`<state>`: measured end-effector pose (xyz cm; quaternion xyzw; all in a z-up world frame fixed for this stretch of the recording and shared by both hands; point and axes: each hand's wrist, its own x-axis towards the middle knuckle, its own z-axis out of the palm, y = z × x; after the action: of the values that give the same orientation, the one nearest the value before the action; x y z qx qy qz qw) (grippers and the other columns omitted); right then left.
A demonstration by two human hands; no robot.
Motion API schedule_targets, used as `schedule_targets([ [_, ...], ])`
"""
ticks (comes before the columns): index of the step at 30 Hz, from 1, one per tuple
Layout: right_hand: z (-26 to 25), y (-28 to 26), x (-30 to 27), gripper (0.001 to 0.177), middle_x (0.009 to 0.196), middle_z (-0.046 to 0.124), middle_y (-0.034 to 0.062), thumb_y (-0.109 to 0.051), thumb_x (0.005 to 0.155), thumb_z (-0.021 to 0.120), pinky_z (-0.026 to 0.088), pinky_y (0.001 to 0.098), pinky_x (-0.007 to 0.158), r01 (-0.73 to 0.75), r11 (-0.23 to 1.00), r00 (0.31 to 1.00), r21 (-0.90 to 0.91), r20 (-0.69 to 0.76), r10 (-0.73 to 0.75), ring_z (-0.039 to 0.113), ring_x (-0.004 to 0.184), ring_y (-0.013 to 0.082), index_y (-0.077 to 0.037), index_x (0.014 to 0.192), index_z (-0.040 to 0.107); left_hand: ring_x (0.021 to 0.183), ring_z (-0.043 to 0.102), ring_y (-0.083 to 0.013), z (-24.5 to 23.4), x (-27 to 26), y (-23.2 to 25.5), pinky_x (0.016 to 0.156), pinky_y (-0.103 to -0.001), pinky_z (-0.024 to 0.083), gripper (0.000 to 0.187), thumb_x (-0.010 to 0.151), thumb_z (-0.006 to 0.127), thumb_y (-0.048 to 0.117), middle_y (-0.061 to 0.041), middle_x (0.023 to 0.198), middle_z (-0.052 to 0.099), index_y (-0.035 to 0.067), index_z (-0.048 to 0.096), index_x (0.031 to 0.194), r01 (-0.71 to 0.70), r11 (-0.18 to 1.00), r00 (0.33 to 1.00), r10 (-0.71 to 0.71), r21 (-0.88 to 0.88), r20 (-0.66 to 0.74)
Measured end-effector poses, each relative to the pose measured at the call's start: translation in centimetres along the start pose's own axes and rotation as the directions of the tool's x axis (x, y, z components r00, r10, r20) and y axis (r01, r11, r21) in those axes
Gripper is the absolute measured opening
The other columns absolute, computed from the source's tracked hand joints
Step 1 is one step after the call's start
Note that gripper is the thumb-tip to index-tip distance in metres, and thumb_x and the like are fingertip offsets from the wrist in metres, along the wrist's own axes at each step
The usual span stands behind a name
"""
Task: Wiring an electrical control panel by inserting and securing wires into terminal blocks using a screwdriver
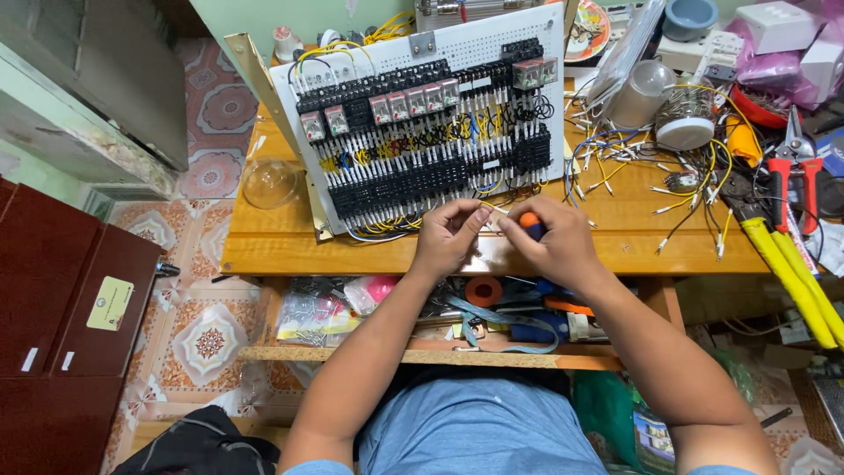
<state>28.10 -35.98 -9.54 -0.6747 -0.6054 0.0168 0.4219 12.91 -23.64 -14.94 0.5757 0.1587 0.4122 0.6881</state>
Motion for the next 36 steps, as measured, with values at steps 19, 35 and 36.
schedule_targets([
  [19,-0.6,1.0,-0.5,0.006,0.082,0.072,0.0081,-0.016,0.095,0.081,0.050,0.0324,0.079,-0.166,0.946,0.977,0.278,-0.086,0.197,0.063,0.077,0.0150,-0.011,0.097,0.080,0.042,0.057,-0.0122,0.2,-0.2,1.1,0.033,-0.021,0.047,0.022,0.106,0.061,0.021,-0.010,0.055,0.061,0.003,0.074,0.106,0.117,0.992,0.990,-0.112,-0.049,0.088],
  [35,-0.5,-0.1,-0.4,0.011,0.077,0.070,0.0071,-0.009,0.093,0.081,0.051,0.0273,0.062,-0.258,0.868,0.941,0.424,-0.095,0.326,0.063,0.064,0.0122,-0.008,0.103,0.077,0.061,0.073,-0.0187,0.0,-0.2,0.3,0.041,-0.030,0.063,0.022,0.096,0.075,0.009,-0.013,0.087,0.070,-0.002,0.070,0.113,0.171,0.973,0.980,-0.151,-0.158,0.131],
  [36,-0.4,-0.4,-0.4,0.012,0.071,0.068,0.0047,-0.006,0.092,0.079,0.049,0.0218,0.050,-0.297,0.808,0.926,0.508,-0.052,0.374,0.060,0.051,0.0086,-0.005,0.103,0.074,0.061,0.073,-0.0186,0.1,-0.3,0.5,0.040,-0.030,0.063,0.021,0.097,0.074,0.009,-0.013,0.088,0.070,-0.002,0.069,0.114,0.166,0.973,0.981,-0.147,-0.162,0.123],
])
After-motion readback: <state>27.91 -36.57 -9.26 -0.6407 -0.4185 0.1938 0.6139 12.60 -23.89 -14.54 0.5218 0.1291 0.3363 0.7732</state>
